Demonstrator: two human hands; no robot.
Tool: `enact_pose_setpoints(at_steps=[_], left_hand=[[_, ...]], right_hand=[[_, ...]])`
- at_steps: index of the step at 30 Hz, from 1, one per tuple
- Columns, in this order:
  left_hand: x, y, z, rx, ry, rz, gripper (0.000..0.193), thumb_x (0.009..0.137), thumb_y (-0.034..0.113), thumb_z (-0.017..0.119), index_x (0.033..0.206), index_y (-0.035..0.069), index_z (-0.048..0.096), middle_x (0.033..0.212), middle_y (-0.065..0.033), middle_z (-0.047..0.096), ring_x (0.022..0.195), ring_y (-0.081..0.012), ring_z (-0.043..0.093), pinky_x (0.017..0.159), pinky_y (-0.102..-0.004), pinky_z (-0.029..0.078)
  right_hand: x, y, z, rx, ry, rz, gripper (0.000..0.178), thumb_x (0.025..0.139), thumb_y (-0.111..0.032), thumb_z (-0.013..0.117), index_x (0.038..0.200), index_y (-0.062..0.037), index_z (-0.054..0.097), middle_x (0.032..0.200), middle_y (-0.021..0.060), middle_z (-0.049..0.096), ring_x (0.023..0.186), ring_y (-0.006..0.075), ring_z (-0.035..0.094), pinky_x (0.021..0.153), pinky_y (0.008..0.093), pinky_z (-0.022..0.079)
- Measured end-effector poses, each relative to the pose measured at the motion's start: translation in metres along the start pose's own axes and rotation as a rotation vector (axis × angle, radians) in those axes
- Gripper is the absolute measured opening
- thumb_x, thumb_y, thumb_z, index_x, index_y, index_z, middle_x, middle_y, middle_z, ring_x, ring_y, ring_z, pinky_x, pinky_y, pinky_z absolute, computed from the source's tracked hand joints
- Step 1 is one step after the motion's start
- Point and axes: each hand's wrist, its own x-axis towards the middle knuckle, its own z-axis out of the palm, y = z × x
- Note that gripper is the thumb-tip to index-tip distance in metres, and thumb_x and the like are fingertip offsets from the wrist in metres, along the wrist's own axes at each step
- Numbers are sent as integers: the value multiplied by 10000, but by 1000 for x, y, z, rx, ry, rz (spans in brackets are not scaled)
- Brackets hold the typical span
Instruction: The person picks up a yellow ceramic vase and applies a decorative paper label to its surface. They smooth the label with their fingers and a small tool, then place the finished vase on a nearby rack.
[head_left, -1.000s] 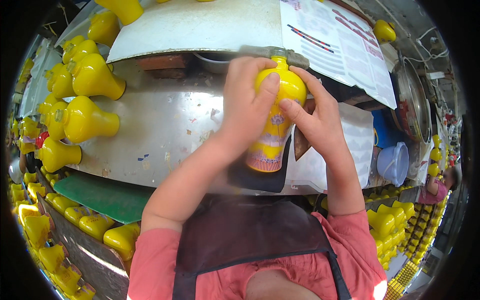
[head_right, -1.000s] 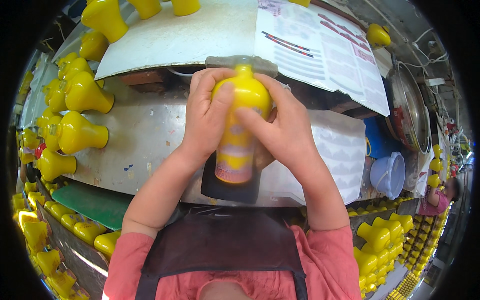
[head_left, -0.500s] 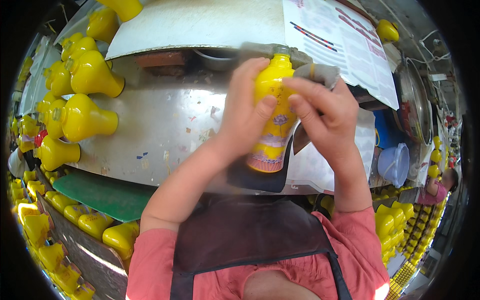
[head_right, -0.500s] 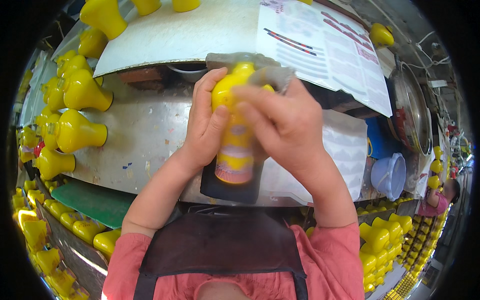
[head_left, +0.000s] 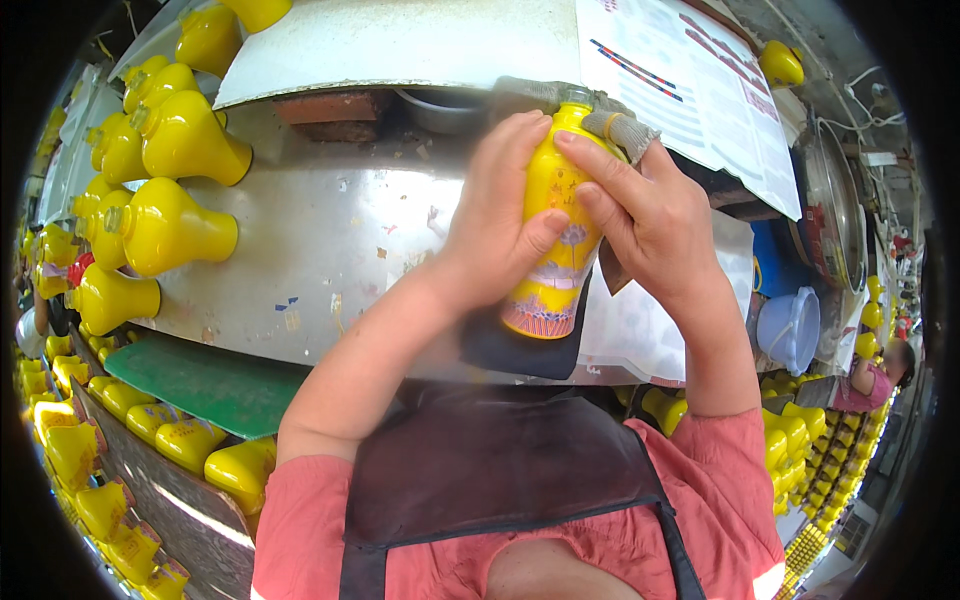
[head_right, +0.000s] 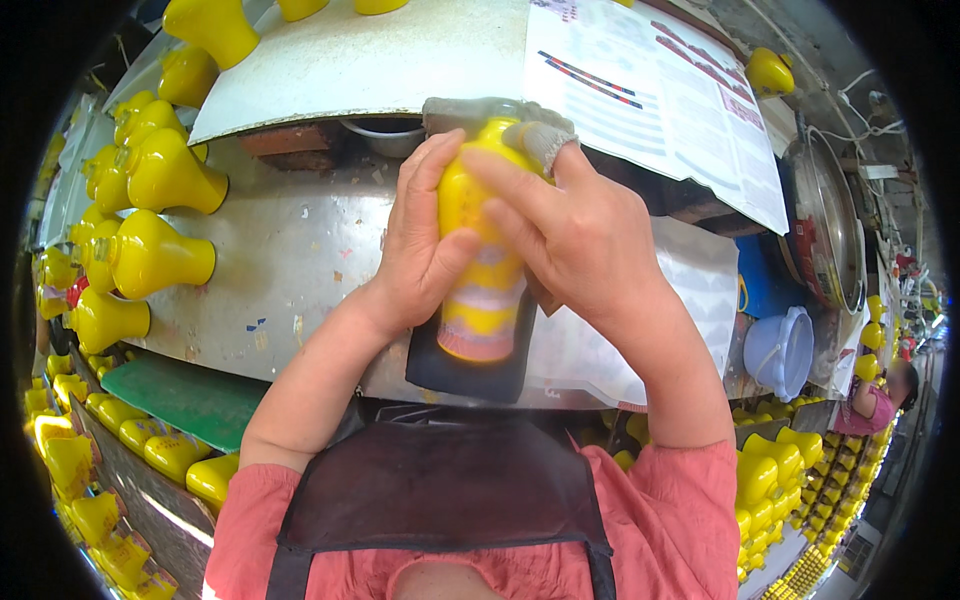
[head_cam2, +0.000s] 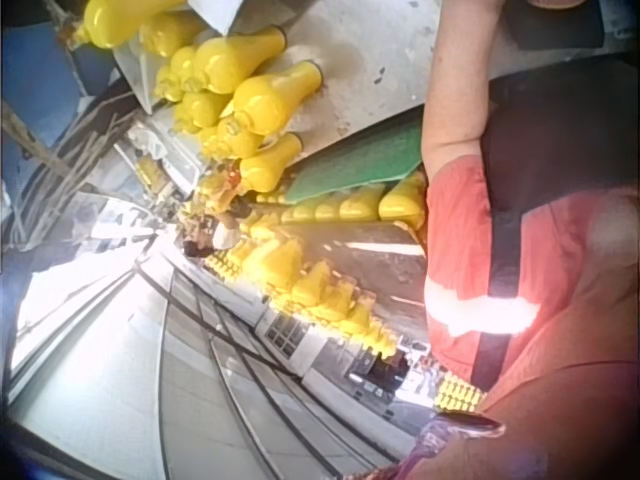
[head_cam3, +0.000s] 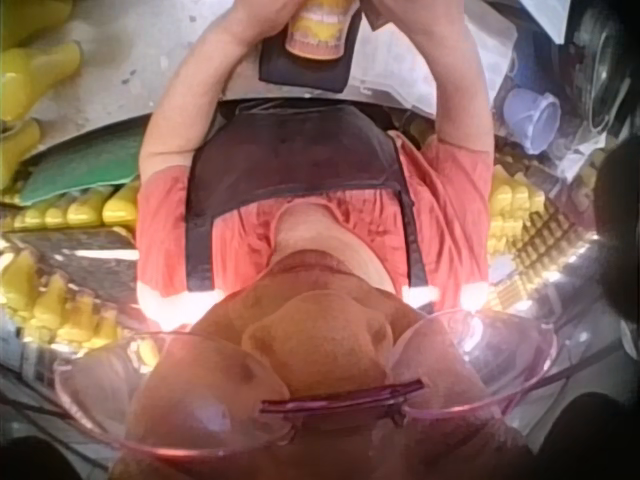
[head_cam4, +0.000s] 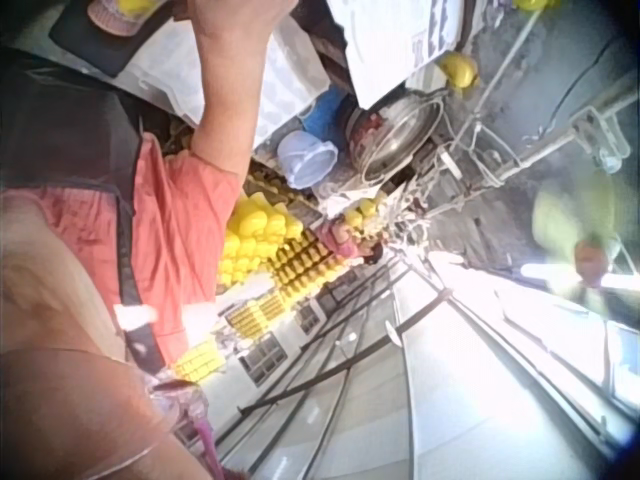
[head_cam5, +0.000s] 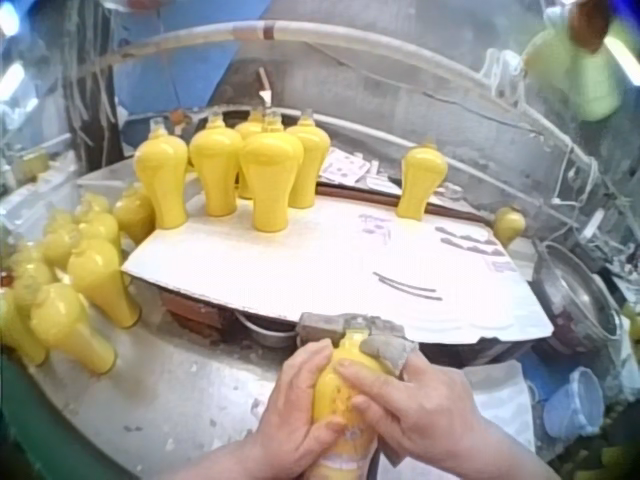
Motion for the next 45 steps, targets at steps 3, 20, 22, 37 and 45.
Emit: enact_pose_setpoints(at_steps=[3, 20, 22, 37, 45], left_hand=[[-2, 0, -1, 28, -19, 14, 802, 1024, 554, 543, 1540, -19, 324, 1533, -277, 374, 1426, -449, 377, 1202, -497, 297], [-10, 36, 9, -148, -34, -530, 1167, 780, 393, 844, 1599, -39, 135, 1572, -317, 296, 1455, -459, 366, 1211, -474, 331], [-12, 34, 8, -195, -32, -518, 1204, 769, 436, 856, 1600, -47, 131, 1571, -319, 302, 1457, -451, 367, 1215, -472, 324], [-35, 36, 0, -216, -202, -503, 1080, 994, 338, 631, 1598, -42, -180, 1603, -321, 315, 1454, -443, 411, 1202, -438, 338], [-36, 36, 2, -320, -137, -530, 1031, 981, 251, 575, 1611, 7, -204, 1612, -305, 320, 1447, -409, 432, 1198, -419, 343]], right_hand=[[0, 1, -6, 21, -90, 60, 405, 945, -296, 676, 1347, -244, 676, 907, 171, 600, 716, 347, 671, 618, 406, 551], [5, -9, 2, 312, -37, 492, 576, 802, -434, 768, 1267, -96, 734, 937, 196, 689, 808, 351, 701, 759, 412, 562], [4, -5, 2, 369, -24, 476, 541, 834, -408, 755, 1277, -99, 729, 1003, 197, 706, 832, 337, 712, 766, 400, 564], [-69, -7, 32, 679, -133, 652, 1183, 780, -467, 828, 1654, -49, 148, 777, 131, 679, 614, 196, 652, 598, 316, 500], [-72, -3, 37, 746, -123, 614, 1123, 798, -360, 786, 1666, -83, 129, 654, 80, 633, 591, 184, 643, 589, 299, 482]])
